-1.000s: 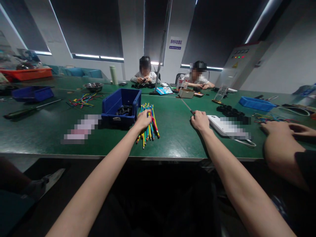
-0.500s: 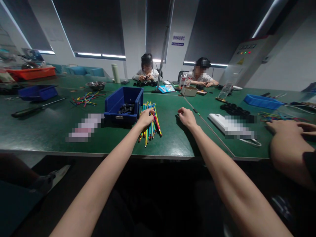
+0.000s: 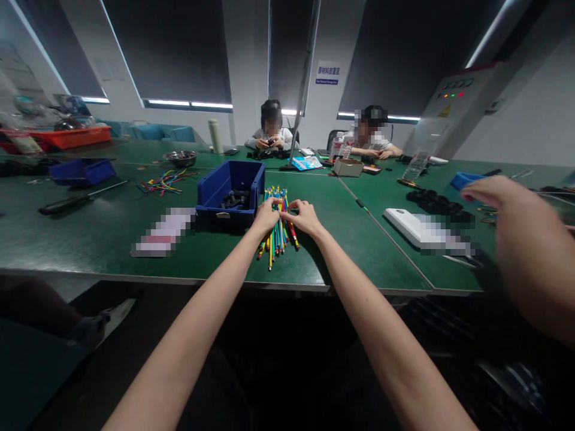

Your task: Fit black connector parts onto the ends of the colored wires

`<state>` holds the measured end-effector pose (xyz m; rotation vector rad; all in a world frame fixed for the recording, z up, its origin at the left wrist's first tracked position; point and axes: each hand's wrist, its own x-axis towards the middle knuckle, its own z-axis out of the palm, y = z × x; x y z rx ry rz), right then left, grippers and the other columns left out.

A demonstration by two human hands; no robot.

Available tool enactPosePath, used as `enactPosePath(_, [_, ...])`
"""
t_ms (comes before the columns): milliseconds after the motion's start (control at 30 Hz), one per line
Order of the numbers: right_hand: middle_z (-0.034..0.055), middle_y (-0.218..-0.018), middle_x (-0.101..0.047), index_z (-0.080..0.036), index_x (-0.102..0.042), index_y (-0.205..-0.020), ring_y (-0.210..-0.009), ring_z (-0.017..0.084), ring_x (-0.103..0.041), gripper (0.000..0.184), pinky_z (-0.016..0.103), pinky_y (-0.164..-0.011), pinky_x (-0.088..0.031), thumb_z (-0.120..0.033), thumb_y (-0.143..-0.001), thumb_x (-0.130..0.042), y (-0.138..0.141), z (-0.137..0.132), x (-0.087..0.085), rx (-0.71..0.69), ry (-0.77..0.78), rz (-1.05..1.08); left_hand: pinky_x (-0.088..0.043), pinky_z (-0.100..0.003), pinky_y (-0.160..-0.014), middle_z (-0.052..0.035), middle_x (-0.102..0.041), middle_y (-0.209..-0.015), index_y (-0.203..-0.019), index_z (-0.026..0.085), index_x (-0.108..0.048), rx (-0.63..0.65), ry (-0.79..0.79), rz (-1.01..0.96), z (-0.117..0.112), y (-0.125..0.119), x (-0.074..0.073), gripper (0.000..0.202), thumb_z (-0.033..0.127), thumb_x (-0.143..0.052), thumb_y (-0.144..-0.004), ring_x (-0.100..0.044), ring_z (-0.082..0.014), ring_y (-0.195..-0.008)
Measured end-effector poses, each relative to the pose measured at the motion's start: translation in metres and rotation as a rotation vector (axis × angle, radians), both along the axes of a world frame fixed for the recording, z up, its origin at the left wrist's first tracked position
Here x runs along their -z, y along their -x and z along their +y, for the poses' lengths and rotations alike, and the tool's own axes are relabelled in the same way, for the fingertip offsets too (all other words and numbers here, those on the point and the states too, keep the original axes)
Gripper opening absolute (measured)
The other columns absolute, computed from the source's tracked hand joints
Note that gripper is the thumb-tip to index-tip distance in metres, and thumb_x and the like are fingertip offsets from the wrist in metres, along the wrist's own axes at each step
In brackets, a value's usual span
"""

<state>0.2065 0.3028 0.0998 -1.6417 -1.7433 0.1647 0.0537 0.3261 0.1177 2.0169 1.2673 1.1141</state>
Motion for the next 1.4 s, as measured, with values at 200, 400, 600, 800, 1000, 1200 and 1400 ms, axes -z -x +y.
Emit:
enactPosePath(200, [0.0061,-0.105,-0.056,-0.024,-0.061,-0.104,-0.102,0.023,-0.05,0.031,0.039,-0.092,-0.039,-0.039,-0.077,-0.061,-0.003,0.0,-0.003,-0.042,0.018,-0.031,-0.044,-0.032,-0.099,-0.0072,-0.069,-0.111,-0.102,0.016,-0.066,0.005,0.005,0.013,-0.003,0.0,-0.002,0.041,0.0,-0.046,-0.07,-0.062,-0.0194,-0.106])
enactPosePath(400, [0.0085,-0.102,-0.057,-0.022,-0.063,-0.098,-0.103,0.025,-0.05,0.023,0.038,-0.09,-0.039,-0.034,-0.08,-0.054,0.0,-0.003,-0.005,-0.047,0.029,-0.134,-0.042,-0.033,-0.102,-0.0079,-0.068,-0.112,-0.097,0.016,-0.069,-0.003,-0.01,0.066,-0.005,-0.002,-0.004,0.039,0.0,-0.044,-0.071,-0.059,-0.0204,-0.111])
enactPosePath(600, [0.0076,-0.095,-0.059,-0.019,-0.062,-0.09,-0.096,0.022,-0.051,0.019,0.034,-0.086,-0.04,-0.034,-0.08,-0.055,0.001,-0.001,-0.004,-0.014,-0.015,-0.117,-0.041,-0.034,-0.102,-0.0098,-0.067,-0.113,-0.096,0.015,-0.07,0.011,-0.045,0.092,-0.002,-0.002,-0.002,0.039,0.001,-0.042,-0.071,-0.059,-0.0216,-0.112])
enactPosePath(800, [0.0064,-0.091,-0.061,-0.019,-0.063,-0.083,-0.091,0.02,-0.054,0.017,0.031,-0.084,-0.041,-0.034,-0.079,-0.058,-0.007,0.001,-0.004,0.076,-0.002,-0.103,-0.041,-0.032,-0.102,-0.0099,-0.067,-0.112,-0.094,0.014,-0.07,0.022,-0.045,0.111,-0.003,-0.002,-0.003,0.039,0.001,-0.041,-0.072,-0.059,-0.0207,-0.111])
enactPosePath(1000, [0.0111,-0.102,-0.06,-0.02,-0.065,-0.09,-0.1,0.026,-0.052,0.027,0.036,-0.086,-0.041,-0.042,-0.078,-0.056,-0.003,-0.013,-0.015,0.236,0.068,-0.224,-0.041,-0.031,-0.103,-0.0063,-0.068,-0.11,-0.093,0.017,-0.071,0.012,-0.067,0.125,-0.004,-0.002,-0.003,0.039,0.001,-0.041,-0.072,-0.059,-0.0193,-0.11])
enactPosePath(1200, [0.0118,-0.108,-0.06,-0.02,-0.068,-0.09,-0.105,0.028,-0.051,0.03,0.038,-0.088,-0.041,-0.044,-0.078,-0.055,0.002,-0.017,-0.02,0.231,0.113,-0.267,-0.042,-0.031,-0.102,-0.0068,-0.068,-0.111,-0.093,0.017,-0.071,0.014,-0.068,0.126,-0.004,-0.001,-0.002,0.038,0.003,-0.042,-0.072,-0.06,-0.0193,-0.109])
enactPosePath(1400, [0.0105,-0.098,-0.065,-0.019,-0.069,-0.082,-0.095,0.024,-0.058,0.024,0.033,-0.083,-0.043,-0.038,-0.079,-0.054,-0.008,-0.006,-0.01,0.213,0.073,-0.137,-0.041,-0.033,-0.103,-0.0071,-0.068,-0.11,-0.092,0.017,-0.071,0.023,-0.069,0.115,-0.003,-0.001,-0.001,0.038,0.004,-0.042,-0.073,-0.059,-0.0202,-0.11])
